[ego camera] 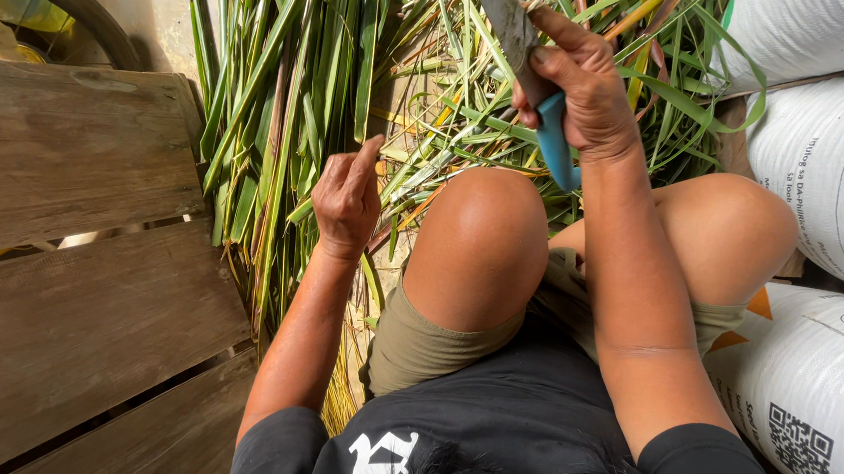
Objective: The person strips the central ribs or fibers from long green leaves using a knife while sitting on the floor.
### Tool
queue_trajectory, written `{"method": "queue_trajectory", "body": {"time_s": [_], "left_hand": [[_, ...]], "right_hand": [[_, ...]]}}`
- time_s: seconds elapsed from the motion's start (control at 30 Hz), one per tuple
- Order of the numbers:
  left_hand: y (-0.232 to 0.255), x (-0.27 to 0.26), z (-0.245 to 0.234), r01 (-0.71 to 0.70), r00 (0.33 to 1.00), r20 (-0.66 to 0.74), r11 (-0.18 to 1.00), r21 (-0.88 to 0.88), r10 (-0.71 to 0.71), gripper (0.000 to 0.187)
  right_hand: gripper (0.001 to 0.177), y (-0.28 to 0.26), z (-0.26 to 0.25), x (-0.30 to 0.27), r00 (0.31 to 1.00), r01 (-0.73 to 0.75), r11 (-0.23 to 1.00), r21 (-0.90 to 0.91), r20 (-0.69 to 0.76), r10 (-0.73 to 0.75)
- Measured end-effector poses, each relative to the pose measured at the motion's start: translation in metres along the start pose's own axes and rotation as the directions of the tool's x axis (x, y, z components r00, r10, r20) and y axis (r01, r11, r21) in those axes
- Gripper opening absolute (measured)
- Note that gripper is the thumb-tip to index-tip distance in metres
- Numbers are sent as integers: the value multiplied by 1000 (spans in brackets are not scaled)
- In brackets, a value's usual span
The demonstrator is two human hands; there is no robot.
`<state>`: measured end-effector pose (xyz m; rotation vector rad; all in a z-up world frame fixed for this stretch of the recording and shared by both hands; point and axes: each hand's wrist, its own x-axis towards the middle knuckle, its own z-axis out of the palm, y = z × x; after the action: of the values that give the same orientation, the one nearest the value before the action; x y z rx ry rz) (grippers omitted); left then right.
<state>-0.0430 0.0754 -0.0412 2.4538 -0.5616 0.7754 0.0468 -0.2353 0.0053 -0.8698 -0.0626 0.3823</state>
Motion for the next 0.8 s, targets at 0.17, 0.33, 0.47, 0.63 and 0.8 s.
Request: {"method": "queue_trajectory", "body": {"time_s": [0.17,0.33,0.47,0.63,0.8], "left_hand": [[4,-5,-17,35,999,21,998,-61,-34,24],[-18,-33,-17,21,998,53,998,-67,-17,29],[-36,-57,-20,34,995,96,990,-135,-21,26],[-59,-93,-31,62,989,144,989,-135,-43,28],[-59,-104,-57,88,984,163,995,-55,-79,25]], "right_hand": [[43,-3,-4,2,996,72,996,-52,-48,-74],[46,-7,-13,0,993,57,995,-79,-100,-65],[40,-12,-16,-2,992,92,994,-66,-78,-97],[41,-20,-17,-5,992,101,993,-62,-70,-106],[40,-23,-33,-6,978,96,993,-70,-181,-107]]}}
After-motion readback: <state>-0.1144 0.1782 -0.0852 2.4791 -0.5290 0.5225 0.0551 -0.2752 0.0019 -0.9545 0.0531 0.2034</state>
